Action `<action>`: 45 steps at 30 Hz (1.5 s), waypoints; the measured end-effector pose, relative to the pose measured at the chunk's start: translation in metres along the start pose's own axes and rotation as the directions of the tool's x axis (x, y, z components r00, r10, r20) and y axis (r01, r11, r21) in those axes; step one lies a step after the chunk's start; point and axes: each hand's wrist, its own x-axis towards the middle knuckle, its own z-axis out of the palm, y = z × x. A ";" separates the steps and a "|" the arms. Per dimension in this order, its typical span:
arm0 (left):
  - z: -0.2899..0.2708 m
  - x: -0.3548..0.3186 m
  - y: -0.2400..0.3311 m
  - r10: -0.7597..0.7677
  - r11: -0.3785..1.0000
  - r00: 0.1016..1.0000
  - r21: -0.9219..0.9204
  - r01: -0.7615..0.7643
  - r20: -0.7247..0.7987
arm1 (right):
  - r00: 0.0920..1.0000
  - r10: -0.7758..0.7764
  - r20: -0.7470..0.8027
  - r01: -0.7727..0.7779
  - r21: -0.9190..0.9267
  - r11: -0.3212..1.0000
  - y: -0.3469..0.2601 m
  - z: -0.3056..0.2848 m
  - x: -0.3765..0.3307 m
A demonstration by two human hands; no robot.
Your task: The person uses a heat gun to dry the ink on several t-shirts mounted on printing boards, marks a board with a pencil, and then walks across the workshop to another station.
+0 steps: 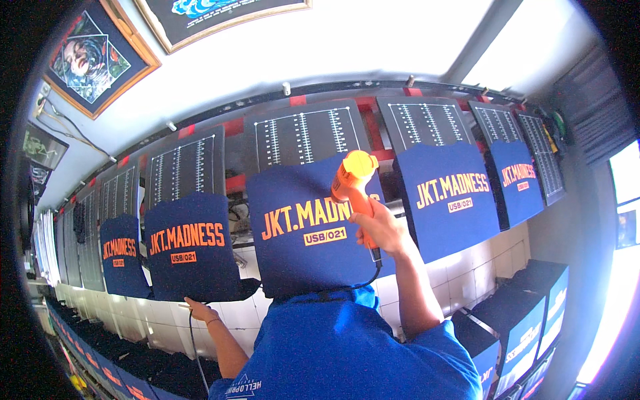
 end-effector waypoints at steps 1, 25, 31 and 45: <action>0.001 0.007 0.002 -0.010 1.000 1.000 0.001 0.010 -0.006 | 1.000 0.008 -0.009 -0.008 -0.018 1.000 0.001 0.001 0.001; 0.006 0.078 0.020 -0.022 1.000 0.976 0.008 0.024 -0.216 | 0.998 0.009 -0.060 -0.011 -0.030 0.999 -0.001 0.056 -0.038; 0.014 0.065 0.023 -0.043 0.999 0.976 -0.023 0.039 -0.213 | 0.988 -0.073 -0.135 0.084 0.085 0.993 0.013 0.057 -0.008; 0.011 0.067 0.016 -0.048 0.999 0.992 -0.016 0.046 -0.118 | 0.996 -0.059 -0.065 0.062 0.042 0.997 -0.005 0.073 0.001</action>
